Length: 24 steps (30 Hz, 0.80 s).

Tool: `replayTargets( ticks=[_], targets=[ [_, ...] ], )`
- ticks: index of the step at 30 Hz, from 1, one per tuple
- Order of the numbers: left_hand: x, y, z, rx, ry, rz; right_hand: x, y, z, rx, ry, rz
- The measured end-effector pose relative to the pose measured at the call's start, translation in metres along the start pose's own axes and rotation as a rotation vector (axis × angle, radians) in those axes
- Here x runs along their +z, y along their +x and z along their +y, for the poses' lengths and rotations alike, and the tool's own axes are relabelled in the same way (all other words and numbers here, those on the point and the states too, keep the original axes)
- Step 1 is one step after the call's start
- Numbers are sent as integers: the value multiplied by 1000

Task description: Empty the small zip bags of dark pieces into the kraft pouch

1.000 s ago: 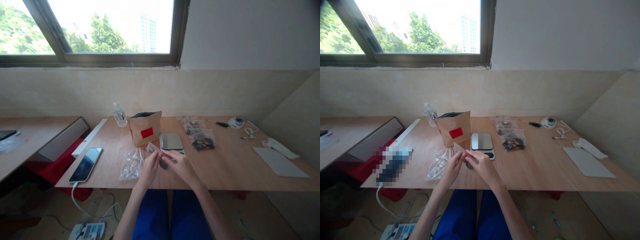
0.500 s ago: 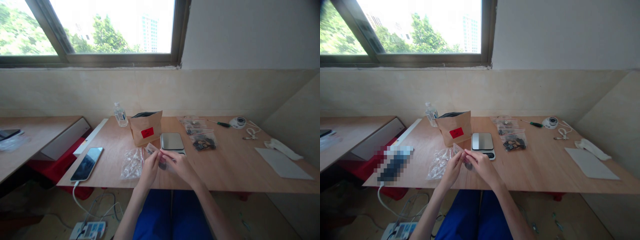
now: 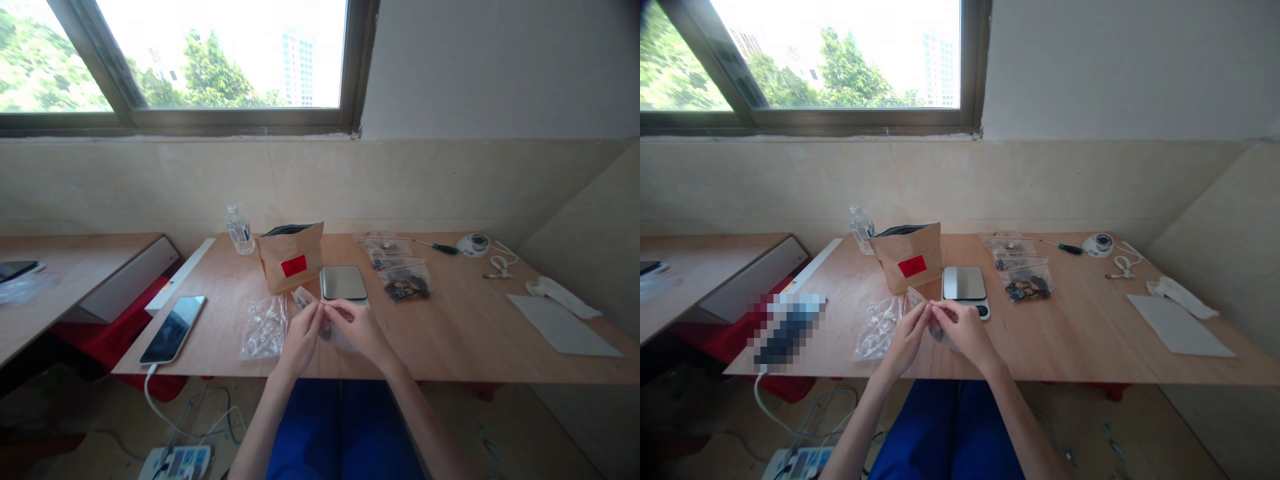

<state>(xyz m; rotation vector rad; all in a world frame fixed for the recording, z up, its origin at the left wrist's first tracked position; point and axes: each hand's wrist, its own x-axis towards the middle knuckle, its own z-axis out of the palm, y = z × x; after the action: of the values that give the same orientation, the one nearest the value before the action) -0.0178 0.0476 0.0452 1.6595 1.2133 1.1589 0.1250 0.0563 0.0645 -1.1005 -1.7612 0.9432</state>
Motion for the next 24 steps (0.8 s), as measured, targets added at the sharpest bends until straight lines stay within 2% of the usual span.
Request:
replayTargets(
  ticks=[6, 11, 18, 24],
  targets=[
    [1, -1, -7, 58, 125, -22, 1, 8, 2, 79, 171, -34],
    [2, -2, -4, 84, 170, -21, 1, 14, 0, 56, 136, -6],
    [0, -2, -9, 117, 246, 2, -2, 15, -4, 62, 141, -35],
    [-1, -2, -4, 113, 215, -10, -3, 17, -6, 73, 182, -46]
  ],
)
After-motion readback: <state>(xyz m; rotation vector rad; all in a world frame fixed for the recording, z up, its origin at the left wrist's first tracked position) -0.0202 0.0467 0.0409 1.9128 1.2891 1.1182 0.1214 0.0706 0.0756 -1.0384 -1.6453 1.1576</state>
